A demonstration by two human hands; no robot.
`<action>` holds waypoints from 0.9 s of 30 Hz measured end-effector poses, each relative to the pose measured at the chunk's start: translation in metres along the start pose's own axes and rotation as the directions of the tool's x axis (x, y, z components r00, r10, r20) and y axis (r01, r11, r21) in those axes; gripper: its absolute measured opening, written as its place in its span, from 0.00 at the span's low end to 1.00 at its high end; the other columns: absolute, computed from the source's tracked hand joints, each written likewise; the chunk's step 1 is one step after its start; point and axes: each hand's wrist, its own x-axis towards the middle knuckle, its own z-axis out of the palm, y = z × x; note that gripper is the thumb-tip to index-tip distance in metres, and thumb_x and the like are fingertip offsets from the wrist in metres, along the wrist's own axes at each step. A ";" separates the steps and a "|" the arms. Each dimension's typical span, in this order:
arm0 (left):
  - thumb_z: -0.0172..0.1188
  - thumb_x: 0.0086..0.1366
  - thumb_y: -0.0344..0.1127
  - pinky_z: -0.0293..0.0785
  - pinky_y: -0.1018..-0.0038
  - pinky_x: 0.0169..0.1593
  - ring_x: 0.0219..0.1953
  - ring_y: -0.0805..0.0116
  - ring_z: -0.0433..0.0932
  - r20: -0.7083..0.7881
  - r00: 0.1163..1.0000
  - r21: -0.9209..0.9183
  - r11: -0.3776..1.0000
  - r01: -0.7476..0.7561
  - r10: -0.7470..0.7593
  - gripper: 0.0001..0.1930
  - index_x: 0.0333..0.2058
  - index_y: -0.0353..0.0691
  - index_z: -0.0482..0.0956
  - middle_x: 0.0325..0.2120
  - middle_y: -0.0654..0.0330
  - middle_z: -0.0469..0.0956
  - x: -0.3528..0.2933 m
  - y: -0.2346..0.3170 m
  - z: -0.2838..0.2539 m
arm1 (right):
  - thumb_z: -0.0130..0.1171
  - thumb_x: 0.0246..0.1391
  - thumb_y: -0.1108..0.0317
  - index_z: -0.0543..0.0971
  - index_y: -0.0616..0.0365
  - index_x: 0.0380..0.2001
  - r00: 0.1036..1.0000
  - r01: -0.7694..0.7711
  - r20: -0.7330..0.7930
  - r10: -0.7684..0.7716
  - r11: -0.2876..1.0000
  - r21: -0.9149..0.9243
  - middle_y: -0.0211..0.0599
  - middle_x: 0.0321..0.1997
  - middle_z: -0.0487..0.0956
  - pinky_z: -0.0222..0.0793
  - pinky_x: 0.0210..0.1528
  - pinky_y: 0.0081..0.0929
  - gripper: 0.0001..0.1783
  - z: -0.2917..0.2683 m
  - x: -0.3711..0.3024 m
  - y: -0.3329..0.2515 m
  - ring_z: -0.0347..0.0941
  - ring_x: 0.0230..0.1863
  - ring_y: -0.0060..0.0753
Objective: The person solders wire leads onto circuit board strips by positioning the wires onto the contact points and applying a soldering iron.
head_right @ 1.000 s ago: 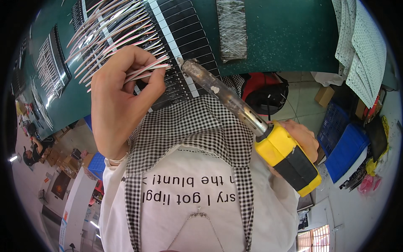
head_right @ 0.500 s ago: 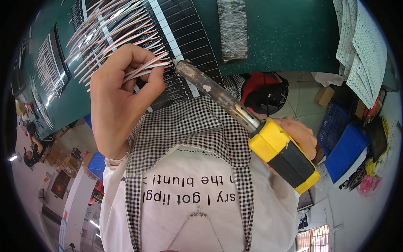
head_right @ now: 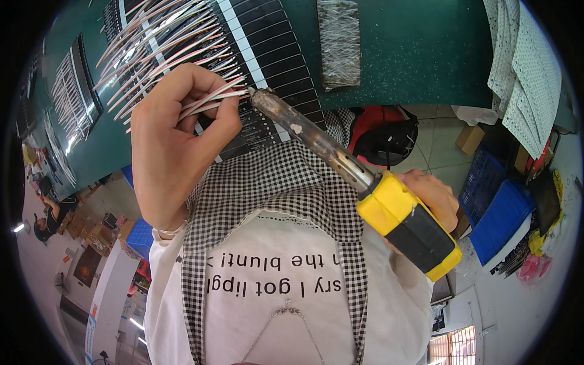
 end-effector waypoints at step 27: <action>0.59 0.60 0.24 0.61 0.84 0.26 0.23 0.81 0.68 -0.129 0.983 0.136 0.984 -0.115 0.132 0.03 0.33 0.34 0.78 0.26 0.65 0.74 -0.002 0.006 -0.014 | 0.69 0.43 0.55 0.69 0.69 0.46 0.984 -0.177 -0.009 0.180 0.974 0.139 0.49 0.39 0.79 0.72 0.41 0.28 0.34 -0.020 -0.045 0.019 0.78 0.37 0.38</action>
